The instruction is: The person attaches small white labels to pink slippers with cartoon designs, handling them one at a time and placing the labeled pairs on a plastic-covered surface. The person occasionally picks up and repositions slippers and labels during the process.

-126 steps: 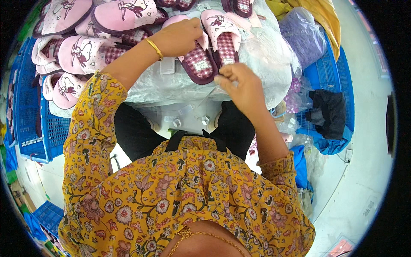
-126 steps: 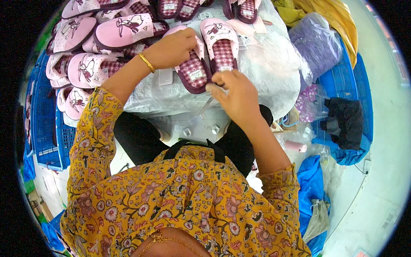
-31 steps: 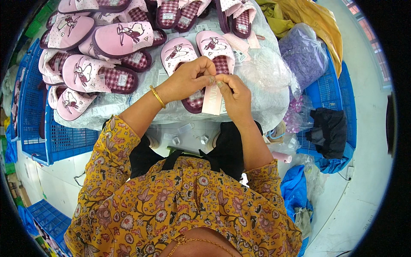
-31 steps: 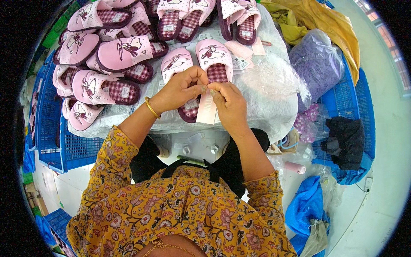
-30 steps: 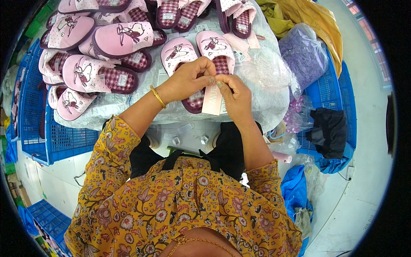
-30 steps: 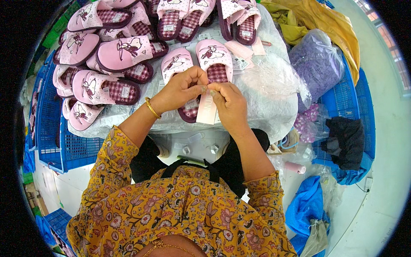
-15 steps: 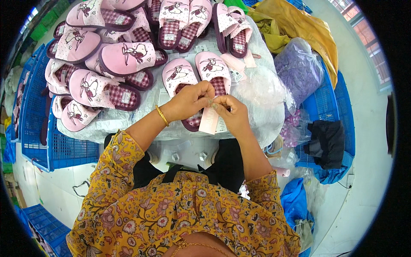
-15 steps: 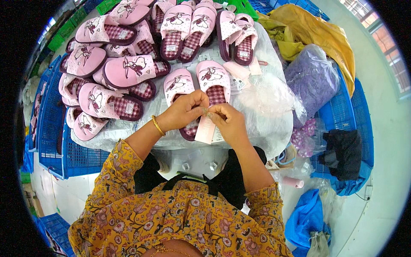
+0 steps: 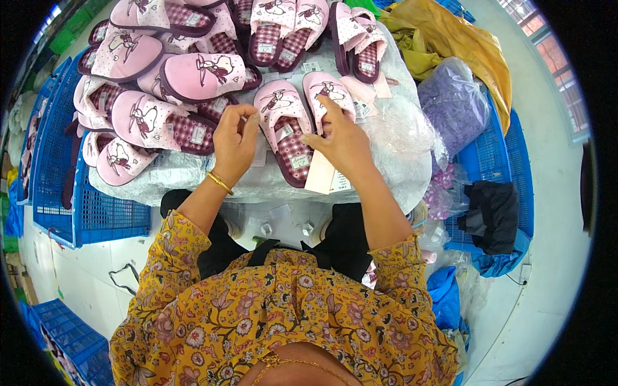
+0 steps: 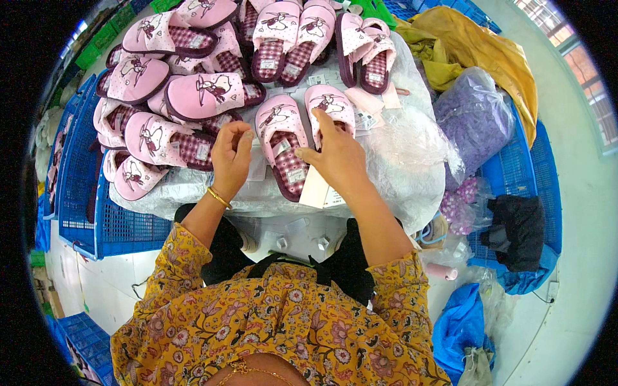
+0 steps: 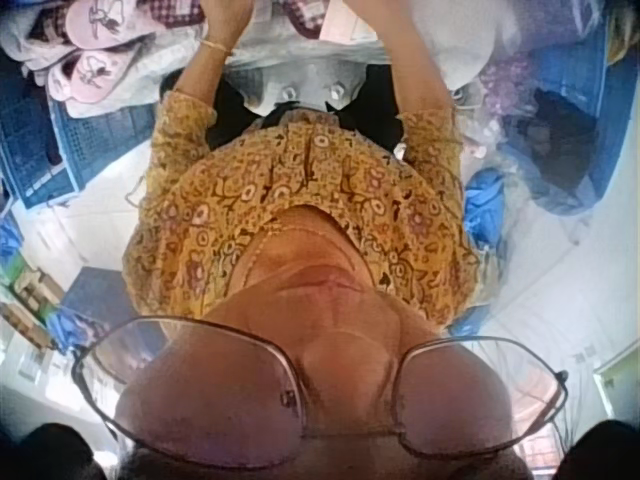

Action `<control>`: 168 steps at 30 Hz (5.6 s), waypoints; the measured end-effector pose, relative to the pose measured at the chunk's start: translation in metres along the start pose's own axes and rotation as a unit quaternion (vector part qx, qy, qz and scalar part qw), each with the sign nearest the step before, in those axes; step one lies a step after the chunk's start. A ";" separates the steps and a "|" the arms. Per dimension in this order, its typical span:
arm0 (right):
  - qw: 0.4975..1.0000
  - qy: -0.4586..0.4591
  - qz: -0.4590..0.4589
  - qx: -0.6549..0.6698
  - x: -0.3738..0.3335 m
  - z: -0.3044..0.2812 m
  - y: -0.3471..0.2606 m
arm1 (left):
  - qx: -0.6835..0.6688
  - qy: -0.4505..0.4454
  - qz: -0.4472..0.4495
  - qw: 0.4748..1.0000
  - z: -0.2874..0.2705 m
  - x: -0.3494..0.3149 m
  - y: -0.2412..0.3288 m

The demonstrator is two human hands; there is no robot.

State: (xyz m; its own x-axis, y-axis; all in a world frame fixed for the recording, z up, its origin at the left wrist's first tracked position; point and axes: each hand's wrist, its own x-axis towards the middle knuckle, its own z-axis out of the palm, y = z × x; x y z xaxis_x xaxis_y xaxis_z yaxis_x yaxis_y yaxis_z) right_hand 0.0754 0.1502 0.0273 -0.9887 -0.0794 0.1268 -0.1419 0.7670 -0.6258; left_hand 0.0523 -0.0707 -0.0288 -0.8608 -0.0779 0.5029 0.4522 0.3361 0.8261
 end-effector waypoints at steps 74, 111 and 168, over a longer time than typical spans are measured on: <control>0.995 0.079 0.057 0.023 0.005 -0.015 0.028 | 0.050 0.050 0.077 0.995 0.005 -0.011 -0.029; 0.893 0.288 -0.188 -0.291 0.089 -0.007 0.138 | 0.056 0.059 0.051 0.995 0.012 -0.010 -0.026; 0.954 0.242 -0.154 -0.084 -0.062 -0.073 0.144 | -0.242 -0.347 -0.244 0.873 0.140 0.070 0.087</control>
State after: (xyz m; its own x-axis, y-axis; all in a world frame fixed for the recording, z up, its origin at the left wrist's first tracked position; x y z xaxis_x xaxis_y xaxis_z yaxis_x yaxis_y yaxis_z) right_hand 0.1199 0.3116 -0.0145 -0.7577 -0.0443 0.6511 -0.3714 0.8497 -0.3743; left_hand -0.0018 0.0843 0.0424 -0.8367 0.5424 -0.0755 -0.1070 -0.0266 0.9939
